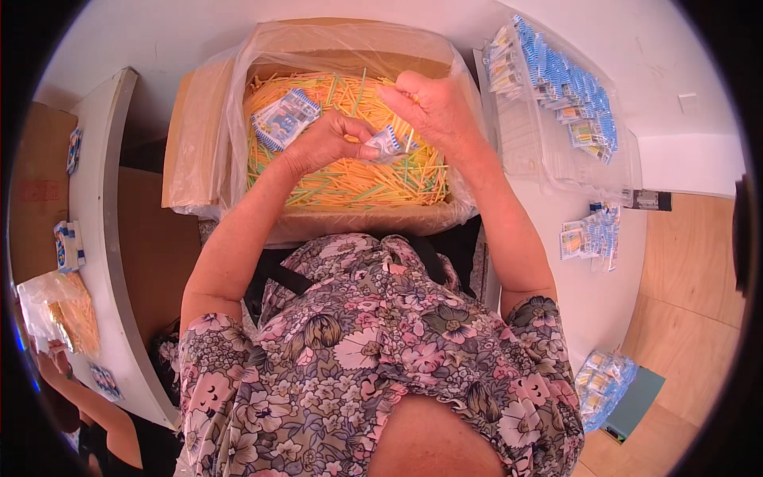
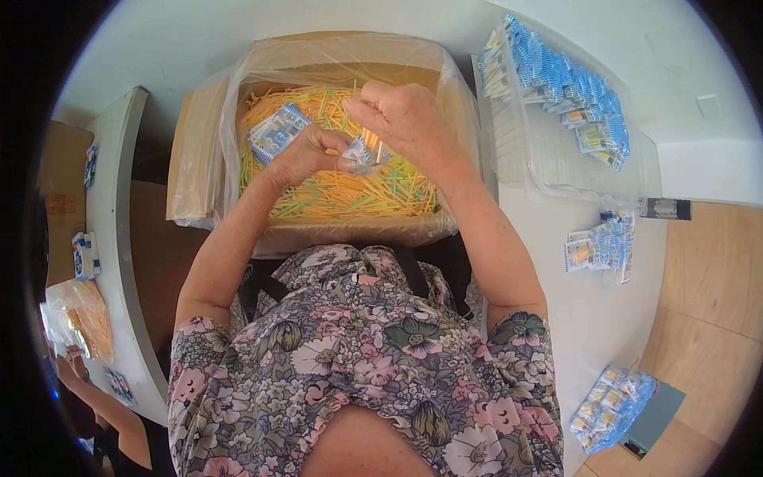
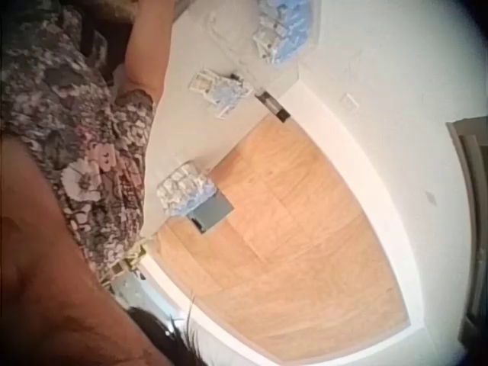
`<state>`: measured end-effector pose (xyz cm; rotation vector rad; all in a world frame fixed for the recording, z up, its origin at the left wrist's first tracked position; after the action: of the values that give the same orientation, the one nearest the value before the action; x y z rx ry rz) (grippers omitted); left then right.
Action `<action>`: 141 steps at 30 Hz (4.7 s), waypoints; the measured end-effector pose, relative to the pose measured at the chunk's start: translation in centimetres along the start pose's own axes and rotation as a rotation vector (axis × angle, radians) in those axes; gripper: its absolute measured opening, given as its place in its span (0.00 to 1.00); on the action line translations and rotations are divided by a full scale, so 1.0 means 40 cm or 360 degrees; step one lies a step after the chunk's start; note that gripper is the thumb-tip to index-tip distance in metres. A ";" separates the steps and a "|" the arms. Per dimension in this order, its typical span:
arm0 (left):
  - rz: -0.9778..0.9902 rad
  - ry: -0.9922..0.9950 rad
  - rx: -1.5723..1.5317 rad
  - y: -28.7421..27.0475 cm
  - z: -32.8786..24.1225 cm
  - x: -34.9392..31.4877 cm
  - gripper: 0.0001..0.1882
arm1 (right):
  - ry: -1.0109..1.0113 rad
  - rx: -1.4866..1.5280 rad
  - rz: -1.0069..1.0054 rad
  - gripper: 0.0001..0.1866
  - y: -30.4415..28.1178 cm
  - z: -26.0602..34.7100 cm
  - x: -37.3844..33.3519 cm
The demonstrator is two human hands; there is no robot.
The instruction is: Picking blue packets and yellow sticks from a box filled with packing material and stacking them on a table.
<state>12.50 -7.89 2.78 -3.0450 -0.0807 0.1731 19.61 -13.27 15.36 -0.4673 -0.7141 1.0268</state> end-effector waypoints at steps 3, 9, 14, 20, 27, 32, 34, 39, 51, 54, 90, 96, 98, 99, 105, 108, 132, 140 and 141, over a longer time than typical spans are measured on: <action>0.0040 0.0073 0.0093 0.006 -0.008 0.001 0.05 | -0.0044 -0.0100 0.0030 0.16 0.004 0.008 0.010; 0.0002 -0.0080 -0.0055 -0.006 0.006 -0.002 0.07 | -0.0213 -0.0134 -0.0127 0.18 0.002 0.052 0.003; -0.0174 0.0001 -0.0144 -0.035 0.011 -0.001 0.08 | -0.0186 -0.0074 -0.0221 0.16 -0.005 0.069 -0.026; -0.0179 -0.0013 -0.0267 -0.027 0.019 -0.005 0.07 | -0.0090 -0.0087 -0.0024 0.11 0.021 0.055 -0.041; -0.0178 0.0002 -0.0322 -0.030 0.033 0.003 0.08 | -0.0075 0.0131 -0.0420 0.14 0.002 0.037 -0.115; -0.0088 -0.0112 -0.0020 0.006 0.030 0.020 0.12 | -0.0077 0.0168 -0.0483 0.10 -0.018 -0.012 -0.216; -0.0122 0.0078 0.0326 -0.022 -0.002 0.008 0.16 | -0.0031 0.0052 -0.0621 0.09 -0.125 0.029 -0.296; -0.0780 0.0034 0.1341 -0.220 0.056 -0.079 0.14 | 0.0381 -0.0180 -0.1199 0.08 -0.485 -0.027 -0.640; -0.0886 -0.0211 0.2321 -0.339 0.110 -0.113 0.31 | 0.0577 -0.1620 -0.1412 0.16 -0.745 -0.277 -0.958; -0.0989 -0.0264 0.2102 -0.318 0.066 -0.066 0.22 | 0.0229 -0.1583 -0.1518 0.10 -0.667 -0.039 -0.836; -0.0756 0.0143 -0.0170 -0.305 0.050 -0.065 0.09 | 0.0039 -0.0385 0.0892 0.06 0.372 -0.188 -0.141; 0.0091 -0.0083 0.0083 -0.127 0.035 -0.066 0.09 | 0.0946 0.0417 0.0618 0.11 0.239 -0.274 -0.126; 0.0201 0.0107 0.0182 -0.043 -0.003 -0.058 0.08 | 0.1139 0.0881 0.0380 0.14 0.205 -0.251 -0.128; 0.0200 0.0110 0.0191 -0.015 -0.016 -0.050 0.08 | 0.1109 0.1011 0.0332 0.16 0.194 -0.244 -0.124; 0.0139 -0.0073 -0.0158 0.062 0.010 -0.013 0.07 | 0.0917 0.1088 0.0103 0.18 0.160 -0.240 -0.131; 0.0046 0.0095 0.0005 0.065 0.014 -0.014 0.05 | 0.0879 0.1058 0.0169 0.16 0.155 -0.213 -0.139; -0.0054 0.0183 0.0129 0.048 0.016 0.003 0.04 | 0.0560 0.0829 -0.0225 0.12 0.122 -0.165 -0.100; -0.0264 0.0039 -0.0306 -0.018 0.033 0.011 0.05 | 0.0768 0.0282 0.0506 0.11 0.133 -0.213 -0.238; -0.0264 0.0033 -0.0302 -0.019 0.034 0.010 0.05 | 0.0692 0.0129 0.0706 0.11 0.171 -0.206 -0.262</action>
<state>12.72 -7.00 1.45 -3.2068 -0.3678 0.1282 18.04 -19.74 1.92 -0.7702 -0.1783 1.3055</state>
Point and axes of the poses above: each hand's wrist, its own x-axis towards the middle knuckle, its own y-axis out of the palm, z = x × y, the point moved 10 cm from there along x, towards the middle knuckle, and after that the axes turned 7 degrees about x, right-handed, at the moved point
